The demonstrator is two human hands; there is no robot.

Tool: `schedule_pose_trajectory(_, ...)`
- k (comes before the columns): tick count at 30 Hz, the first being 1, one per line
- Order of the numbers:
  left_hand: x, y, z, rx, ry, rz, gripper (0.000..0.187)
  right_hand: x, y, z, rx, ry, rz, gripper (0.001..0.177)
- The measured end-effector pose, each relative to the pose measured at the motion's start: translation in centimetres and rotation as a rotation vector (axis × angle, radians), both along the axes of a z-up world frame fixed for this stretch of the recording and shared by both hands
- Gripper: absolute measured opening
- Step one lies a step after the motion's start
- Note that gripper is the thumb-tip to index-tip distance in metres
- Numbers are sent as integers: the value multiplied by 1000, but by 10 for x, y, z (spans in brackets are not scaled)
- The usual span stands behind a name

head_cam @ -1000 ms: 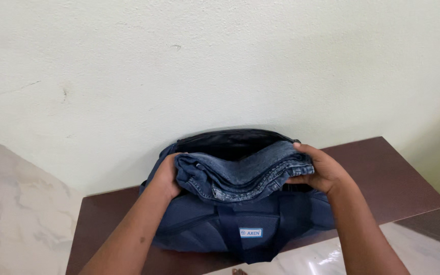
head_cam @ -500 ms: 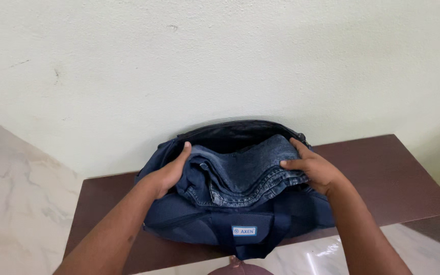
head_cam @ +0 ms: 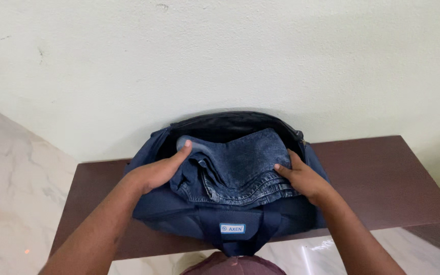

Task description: The person picks up folded pants from a chair and places them inside a duffel bag by hand.

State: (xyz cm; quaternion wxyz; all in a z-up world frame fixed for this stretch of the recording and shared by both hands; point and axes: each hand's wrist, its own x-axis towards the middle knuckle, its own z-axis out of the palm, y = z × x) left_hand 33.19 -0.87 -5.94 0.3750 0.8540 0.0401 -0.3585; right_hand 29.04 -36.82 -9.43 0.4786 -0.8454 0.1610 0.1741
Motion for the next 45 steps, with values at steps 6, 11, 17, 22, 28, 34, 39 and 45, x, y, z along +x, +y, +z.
schedule_pose_trajectory(6,-18,10,17,-171,-35,-198,98,10,-9,3,-79,49,136,88)
schedule_pose_trajectory(11,-36,-8,75,242,-155,-398,83,21,-10,9,-138,102,114,95)
schedule_pose_trajectory(17,-47,0,81,241,-218,-358,83,25,-22,2,-158,234,157,111)
schedule_pose_trajectory(22,-32,12,48,166,-346,-259,87,31,-42,10,-101,269,381,117)
schedule_pose_trajectory(28,-25,7,32,293,-497,-86,61,27,-69,26,149,196,550,131)
schedule_pose_trajectory(34,-31,-10,39,481,-423,-165,48,11,-69,38,79,280,575,102)
schedule_pose_trajectory(39,-24,-19,41,670,-368,-359,24,7,-64,42,176,271,667,87)
schedule_pose_trajectory(45,-16,-23,26,796,-240,-566,28,5,-76,17,333,218,593,71)
